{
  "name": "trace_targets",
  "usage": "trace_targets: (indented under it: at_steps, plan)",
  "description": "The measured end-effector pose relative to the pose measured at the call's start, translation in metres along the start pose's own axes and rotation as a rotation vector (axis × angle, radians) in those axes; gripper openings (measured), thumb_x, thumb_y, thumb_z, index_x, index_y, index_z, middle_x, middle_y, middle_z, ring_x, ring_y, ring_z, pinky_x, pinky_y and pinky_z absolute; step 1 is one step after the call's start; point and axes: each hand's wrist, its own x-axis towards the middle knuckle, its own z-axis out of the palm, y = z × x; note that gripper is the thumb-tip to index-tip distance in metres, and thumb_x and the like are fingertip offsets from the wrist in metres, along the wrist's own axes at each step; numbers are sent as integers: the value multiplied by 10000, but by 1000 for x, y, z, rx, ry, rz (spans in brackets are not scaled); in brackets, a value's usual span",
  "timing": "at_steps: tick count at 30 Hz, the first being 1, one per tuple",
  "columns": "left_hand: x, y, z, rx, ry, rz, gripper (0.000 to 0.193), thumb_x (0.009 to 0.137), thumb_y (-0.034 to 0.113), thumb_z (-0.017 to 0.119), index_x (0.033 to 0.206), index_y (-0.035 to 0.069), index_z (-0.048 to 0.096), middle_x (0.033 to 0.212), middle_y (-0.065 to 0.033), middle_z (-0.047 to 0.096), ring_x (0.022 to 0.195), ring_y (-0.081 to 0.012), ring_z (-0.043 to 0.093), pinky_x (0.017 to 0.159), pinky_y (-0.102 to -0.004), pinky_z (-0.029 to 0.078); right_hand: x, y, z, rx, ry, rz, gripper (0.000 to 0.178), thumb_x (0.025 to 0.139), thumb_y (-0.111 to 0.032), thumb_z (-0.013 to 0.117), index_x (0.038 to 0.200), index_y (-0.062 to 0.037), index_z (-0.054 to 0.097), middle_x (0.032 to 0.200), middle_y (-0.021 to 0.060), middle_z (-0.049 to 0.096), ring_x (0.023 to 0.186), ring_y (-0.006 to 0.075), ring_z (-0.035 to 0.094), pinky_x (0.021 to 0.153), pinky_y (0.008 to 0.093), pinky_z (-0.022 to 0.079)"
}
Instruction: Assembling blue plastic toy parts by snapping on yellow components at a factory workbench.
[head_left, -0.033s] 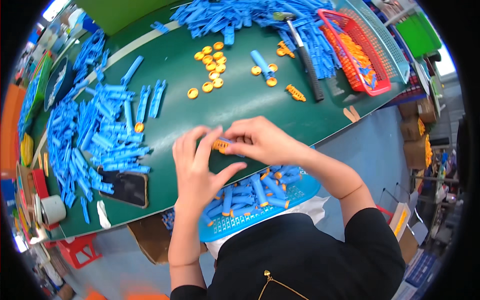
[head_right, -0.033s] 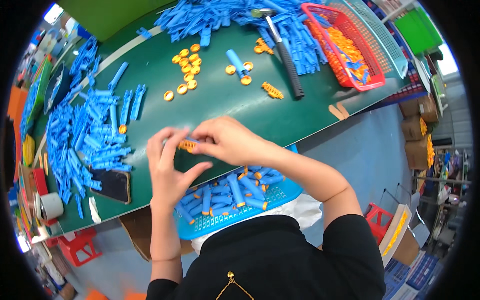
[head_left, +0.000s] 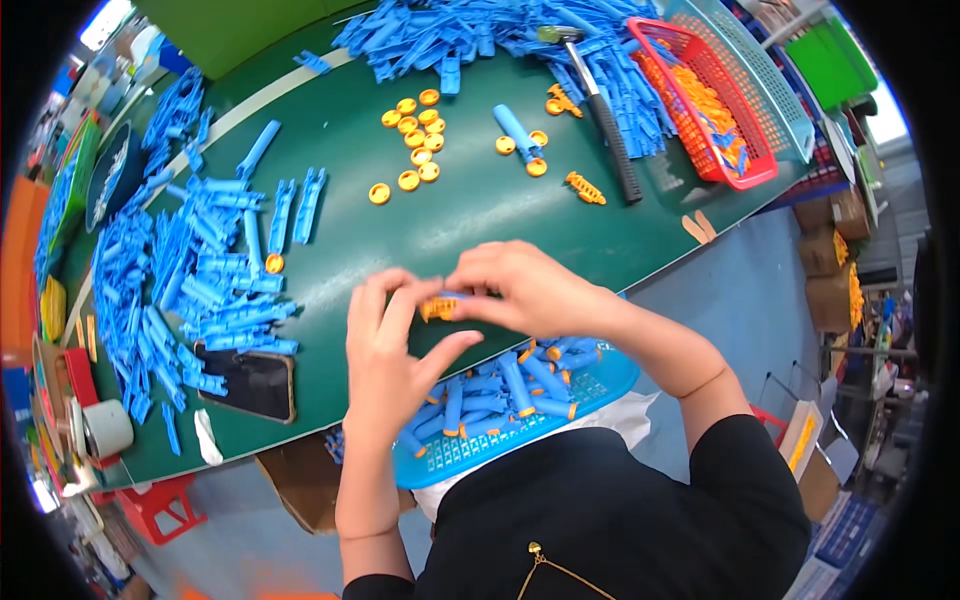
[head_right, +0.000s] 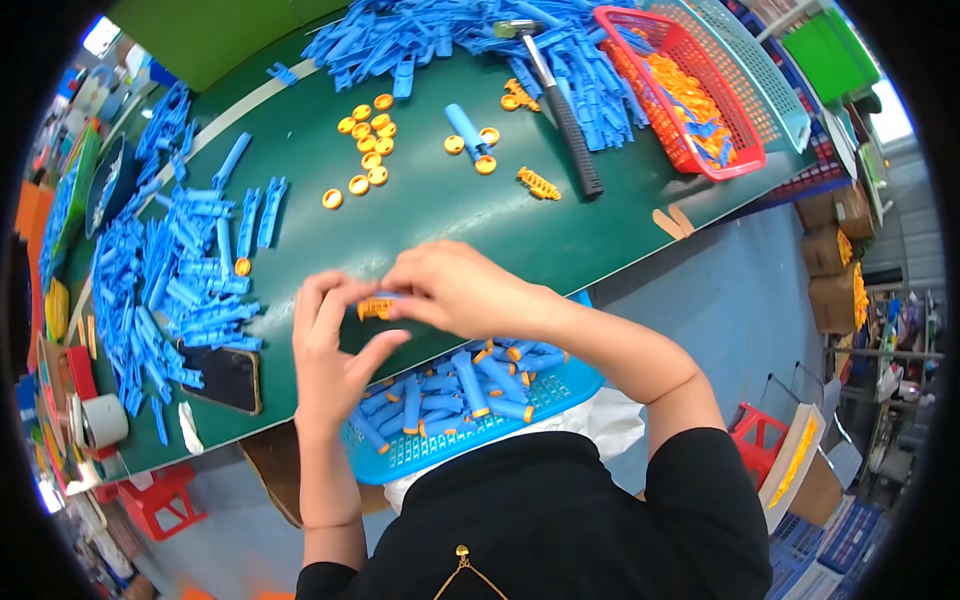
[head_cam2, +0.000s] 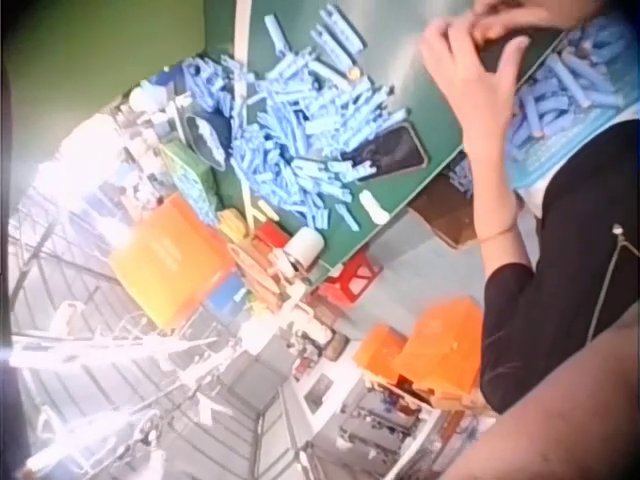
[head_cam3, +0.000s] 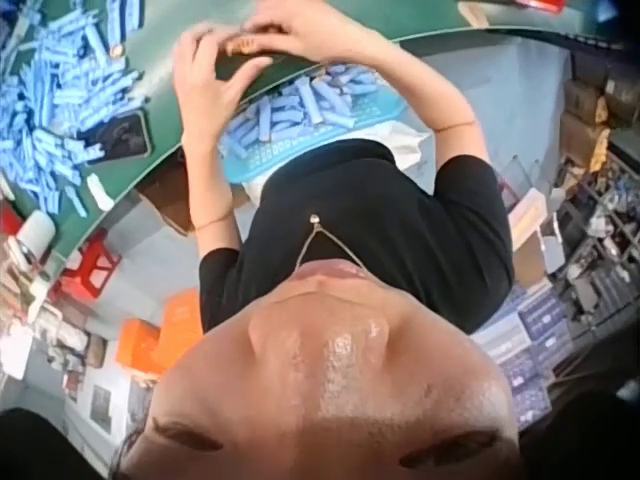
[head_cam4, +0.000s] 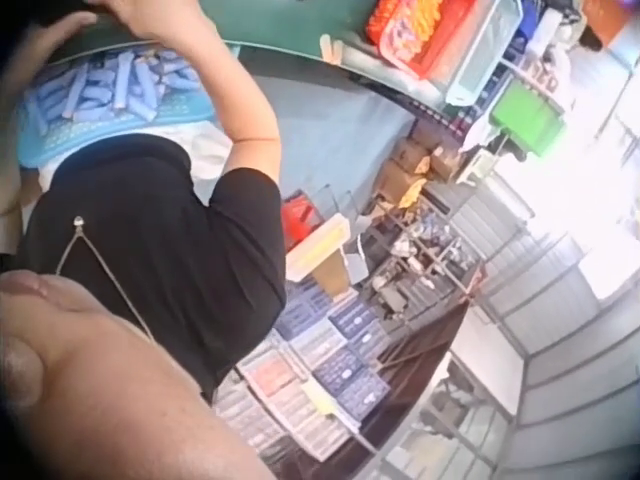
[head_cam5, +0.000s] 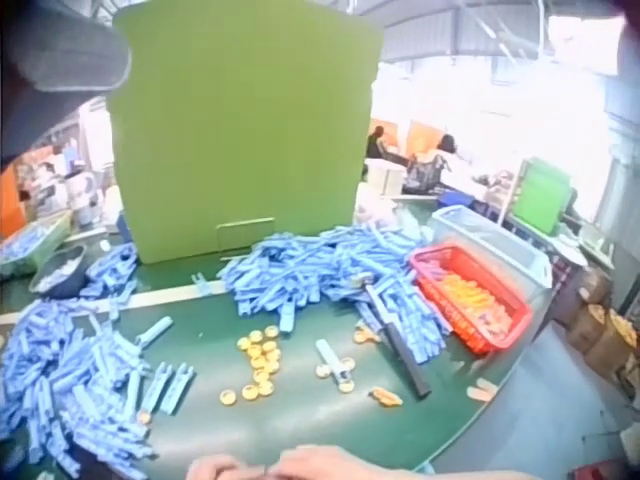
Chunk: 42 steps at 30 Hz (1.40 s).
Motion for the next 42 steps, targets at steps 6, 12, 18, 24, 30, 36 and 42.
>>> trace_targets:
  at_steps: [6, 12, 18, 24, 30, 36, 42]
  plan:
    - [4, 3, -13, -758, -473, -498, 188, 935, 132, 583, 1044, -1, 506, 841, -118, 668, 791, -122, 605, 738, -234, 443, 1, -15, -35, 277, -242, 125, 217, 797, -227, 743, 858, -22, 705, 759, 72, 674, 716, 175, 652, 657, 311, 493]
    - [12, 1, 7, -1117, -152, -463, 299, 952, 172, 533, 1178, -24, 547, 929, -128, 671, 755, -106, 570, 721, -236, 461, 24, 47, -73, -777, 531, 208, 204, 823, -160, 683, 963, -12, 679, 847, 134, 643, 794, 304, 627, 734, 384, 497]
    - [23, -7, 17, -1499, -55, -525, 336, 928, 120, 437, 1235, -12, 406, 912, -96, 557, 708, -144, 552, 621, -277, 470, 23, 64, -68, -719, 528, 266, 240, 794, -69, 675, 1032, -40, 680, 887, 122, 639, 894, 311, 600, 801, 390, 486]
    - [25, -5, 29, -1714, 48, -531, 393, 996, 252, 277, 1271, 4, 408, 890, -41, 470, 685, -134, 455, 614, -280, 398, 18, 68, -64, -761, 631, 128, 266, 786, -72, 687, 1051, -42, 676, 920, 111, 631, 851, 284, 605, 777, 371, 490]
    - [21, -9, 29, -1741, 233, -591, 365, 1018, 223, 349, 1302, 3, 413, 1032, -68, 518, 901, -183, 538, 828, -328, 455, 0, 0, -38, -223, 462, 66, 379, 784, -8, 662, 1157, -73, 654, 943, 99, 584, 836, 202, 592, 755, 298, 476]
    - [15, -9, 24, -1471, 235, -522, 387, 965, 135, 536, 1314, -13, 459, 1176, -122, 577, 1078, -209, 586, 907, -361, 509, -16, -4, -1, 126, 456, 160, 406, 828, 1, 628, 1232, -29, 607, 1078, 109, 596, 892, 162, 587, 774, 270, 479]
    - [16, -2, 30, -1277, 287, -505, 367, 935, 161, 604, 1253, -14, 552, 1113, -78, 626, 971, -130, 624, 771, -256, 552, -5, -21, 15, 303, 388, 81, 371, 859, -19, 616, 1229, 3, 602, 1057, 104, 604, 935, 171, 582, 798, 260, 470]
